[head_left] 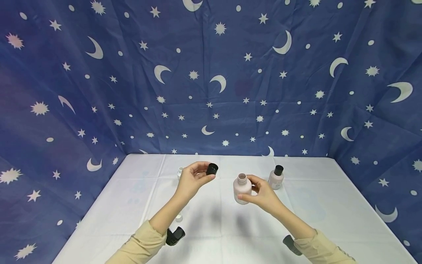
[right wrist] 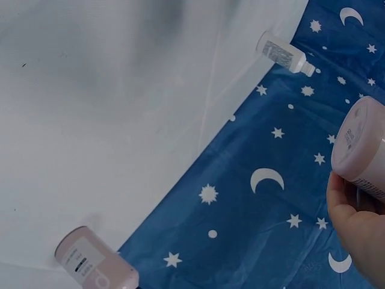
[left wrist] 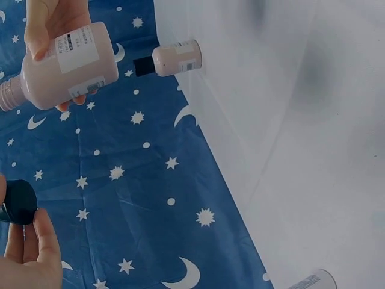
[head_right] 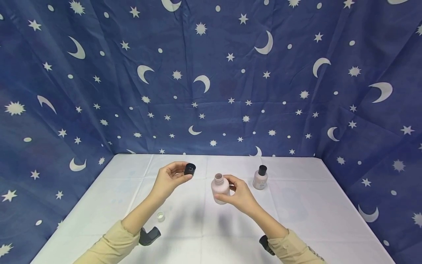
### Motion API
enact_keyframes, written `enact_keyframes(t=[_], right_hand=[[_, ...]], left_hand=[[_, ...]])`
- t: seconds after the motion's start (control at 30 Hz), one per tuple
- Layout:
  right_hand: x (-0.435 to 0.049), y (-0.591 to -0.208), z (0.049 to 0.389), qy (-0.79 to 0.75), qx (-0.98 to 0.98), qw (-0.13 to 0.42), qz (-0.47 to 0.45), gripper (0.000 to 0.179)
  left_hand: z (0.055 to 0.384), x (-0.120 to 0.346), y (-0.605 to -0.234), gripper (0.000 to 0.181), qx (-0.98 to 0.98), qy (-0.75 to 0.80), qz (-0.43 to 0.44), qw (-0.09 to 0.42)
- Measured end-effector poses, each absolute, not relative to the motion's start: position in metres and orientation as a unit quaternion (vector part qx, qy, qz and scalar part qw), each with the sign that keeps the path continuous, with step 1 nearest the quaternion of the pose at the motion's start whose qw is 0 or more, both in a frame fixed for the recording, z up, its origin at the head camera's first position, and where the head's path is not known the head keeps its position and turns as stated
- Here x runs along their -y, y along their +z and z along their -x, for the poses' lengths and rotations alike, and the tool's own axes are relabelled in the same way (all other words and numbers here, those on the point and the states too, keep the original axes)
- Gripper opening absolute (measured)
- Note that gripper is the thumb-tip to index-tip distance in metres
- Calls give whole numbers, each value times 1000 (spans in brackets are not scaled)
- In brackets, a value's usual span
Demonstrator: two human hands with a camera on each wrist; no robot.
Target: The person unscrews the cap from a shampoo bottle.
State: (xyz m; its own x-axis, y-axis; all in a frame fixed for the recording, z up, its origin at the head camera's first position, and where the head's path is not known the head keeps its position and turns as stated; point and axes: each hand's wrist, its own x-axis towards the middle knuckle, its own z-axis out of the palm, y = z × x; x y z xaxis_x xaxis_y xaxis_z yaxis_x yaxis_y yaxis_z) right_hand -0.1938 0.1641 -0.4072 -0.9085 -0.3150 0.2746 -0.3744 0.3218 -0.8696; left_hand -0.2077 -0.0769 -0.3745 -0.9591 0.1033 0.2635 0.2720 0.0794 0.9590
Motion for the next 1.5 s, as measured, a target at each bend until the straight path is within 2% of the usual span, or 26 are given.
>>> enact_keyframes(t=[0.23, 0.37, 0.6, 0.9, 1.23, 1.5], right_hand=[[-167, -411, 199, 529, 820, 34, -215, 53], [-169, -417, 204, 527, 816, 31, -235, 54], [-170, -433, 214, 508, 818, -9, -268, 57], [-171, -447, 222, 472, 835, -8, -285, 55], [-169, -453, 229, 459, 850, -5, -261, 56], [-168, -457, 240, 475, 845, -7, -246, 56]], left_hand=[[209, 79, -378, 41, 742, -654, 126, 79], [209, 81, -381, 41, 741, -654, 133, 68], [208, 84, -386, 43, 744, -647, 161, 45], [204, 87, -401, 41, 772, -612, 173, 15], [199, 84, -420, 36, 797, -580, 164, 29], [197, 82, -435, 37, 788, -594, 158, 11]])
